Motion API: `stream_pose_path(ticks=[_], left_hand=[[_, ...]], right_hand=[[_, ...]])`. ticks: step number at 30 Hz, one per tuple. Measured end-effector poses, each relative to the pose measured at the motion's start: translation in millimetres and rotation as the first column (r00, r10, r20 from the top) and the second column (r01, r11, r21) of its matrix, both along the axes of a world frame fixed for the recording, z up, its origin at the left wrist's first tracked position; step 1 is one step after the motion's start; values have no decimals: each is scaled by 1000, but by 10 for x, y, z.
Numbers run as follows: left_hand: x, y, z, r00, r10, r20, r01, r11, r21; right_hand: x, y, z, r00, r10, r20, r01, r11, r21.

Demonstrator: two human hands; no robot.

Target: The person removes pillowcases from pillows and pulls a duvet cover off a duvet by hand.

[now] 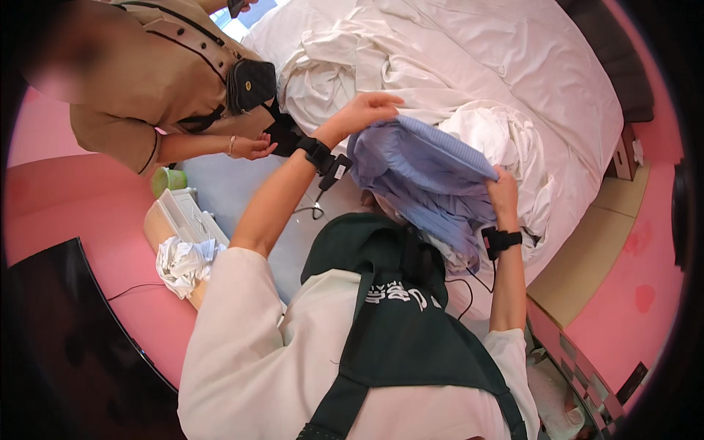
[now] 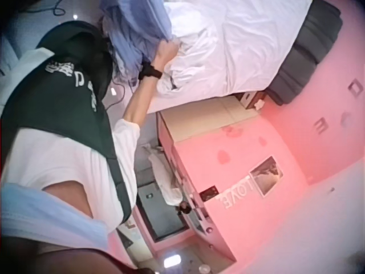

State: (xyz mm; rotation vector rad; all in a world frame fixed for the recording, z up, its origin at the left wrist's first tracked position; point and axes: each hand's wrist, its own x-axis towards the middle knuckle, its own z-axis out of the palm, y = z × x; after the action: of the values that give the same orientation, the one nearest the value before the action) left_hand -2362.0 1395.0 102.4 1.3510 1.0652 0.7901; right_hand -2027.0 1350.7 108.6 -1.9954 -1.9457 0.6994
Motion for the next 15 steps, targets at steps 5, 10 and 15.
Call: stream_pose_path(ticks=[5,10,15], left_hand=[[-154,296,279,419,522,743,-236,853,-466],[-212,401,515,191,509,839,-206,857,-473],[-348,495,514,99,465,880,-180,878,-444]], right_hand=[[-42,-233,-275,997,79,-5,-79,996,-42],[-10,-316,-400,996,93,-12,-94,992,-86],[-4,-281,-484,978,115,-173,-120,993,-15]])
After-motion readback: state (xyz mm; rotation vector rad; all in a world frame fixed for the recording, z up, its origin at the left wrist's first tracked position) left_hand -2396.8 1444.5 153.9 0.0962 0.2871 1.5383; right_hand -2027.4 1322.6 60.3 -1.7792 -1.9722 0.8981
